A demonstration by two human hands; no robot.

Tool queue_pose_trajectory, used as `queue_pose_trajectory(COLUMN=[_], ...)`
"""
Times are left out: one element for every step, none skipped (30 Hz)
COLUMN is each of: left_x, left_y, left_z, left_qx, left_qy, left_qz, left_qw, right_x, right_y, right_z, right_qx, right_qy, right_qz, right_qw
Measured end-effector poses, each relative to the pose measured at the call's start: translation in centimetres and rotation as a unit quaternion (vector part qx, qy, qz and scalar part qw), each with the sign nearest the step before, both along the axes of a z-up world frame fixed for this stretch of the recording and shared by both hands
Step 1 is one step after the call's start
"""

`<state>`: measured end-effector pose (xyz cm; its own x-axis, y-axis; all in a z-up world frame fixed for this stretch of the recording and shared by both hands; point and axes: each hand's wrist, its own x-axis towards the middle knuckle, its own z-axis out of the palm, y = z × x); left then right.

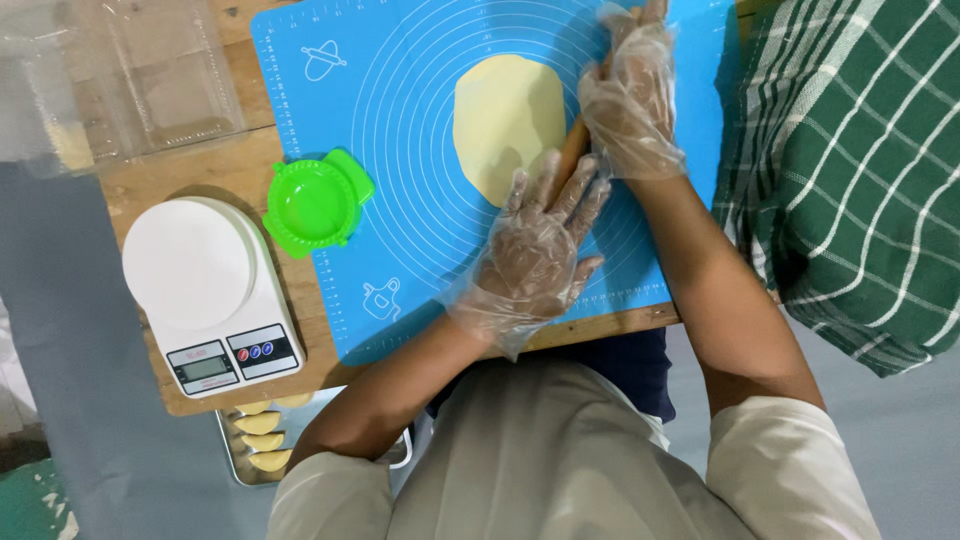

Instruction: The person shapes a dough ball, rolls it flat with a rolling pin, places it into a green dumpling mold, and adds shredded vegetable filling. The process is shown from a first-person perspective on a blue silicone mat.

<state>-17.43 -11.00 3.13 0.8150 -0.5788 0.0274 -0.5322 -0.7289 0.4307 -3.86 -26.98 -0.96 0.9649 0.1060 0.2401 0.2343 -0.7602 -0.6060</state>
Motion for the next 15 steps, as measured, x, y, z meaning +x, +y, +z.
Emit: queue_pose_trajectory(left_x=[-0.1, -0.2, -0.2, -0.3, -0.4, -0.6, -0.9, -1.1, -1.3, -1.4, -1.4, -1.5, -1.7, -2.0, -2.2], left_y=[0.2, 0.5, 1.1, 1.7, 2.6, 3.8, 5.1, 6.7, 8.5, 10.2, 11.9, 13.5, 14.7, 15.4, 15.9], left_z=[-0.3, -0.6, -0.9, -1.2, -1.3, -1.4, -1.4, -1.3, -1.1, -0.9, -0.6, -0.2, 0.1, 0.3, 0.7], left_qx=[-0.013, -0.02, -0.027, -0.034, -0.029, -0.025, -0.02, -0.078, -0.135, -0.165, -0.195, -0.155, -0.115, -0.087, -0.059], left_qy=[-0.002, -0.01, -0.018, -0.026, -0.061, -0.095, -0.128, -0.15, -0.173, -0.18, -0.186, -0.186, -0.184, -0.177, -0.17], left_qz=[-0.014, -0.013, -0.012, -0.011, 0.014, 0.038, 0.062, 0.088, 0.115, 0.151, 0.187, 0.232, 0.278, 0.312, 0.346], left_qw=[1.0, 1.0, 0.999, 0.999, 0.998, 0.994, 0.99, 0.982, 0.969, 0.958, 0.944, 0.942, 0.936, 0.929, 0.921], right_x=[-0.4, -0.5, -0.9, -1.2, -1.6, -1.9, -2.1, -2.3, -2.4, -2.4, -2.2, -2.1, -2.0, -1.9, -1.8], right_y=[-0.3, -0.5, -0.6, -0.8, -0.9, -0.9, -1.0, -1.3, -1.5, -2.0, -2.6, -3.3, -4.0, -4.7, -5.4], right_z=[-0.2, -0.4, -0.6, -0.7, -0.8, -0.9, -1.0, -1.1, -1.1, -1.0, -0.9, -0.8, -0.7, -0.7, -0.6], right_qx=[0.018, 0.018, 0.018, 0.018, 0.022, 0.025, 0.028, 0.028, 0.029, 0.031, 0.012, -0.007, -0.027, -0.038, -0.05], right_qy=[-0.027, -0.053, -0.08, -0.106, -0.146, -0.186, -0.224, -0.196, -0.169, -0.141, -0.132, -0.124, -0.114, -0.096, -0.078], right_qz=[0.002, -0.005, -0.013, -0.021, -0.015, -0.009, -0.004, -0.012, -0.018, -0.025, -0.026, -0.028, -0.027, -0.039, -0.051], right_qw=[0.999, 0.998, 0.997, 0.994, 0.989, 0.982, 0.974, 0.98, 0.985, 0.989, 0.991, 0.992, 0.993, 0.994, 0.994])
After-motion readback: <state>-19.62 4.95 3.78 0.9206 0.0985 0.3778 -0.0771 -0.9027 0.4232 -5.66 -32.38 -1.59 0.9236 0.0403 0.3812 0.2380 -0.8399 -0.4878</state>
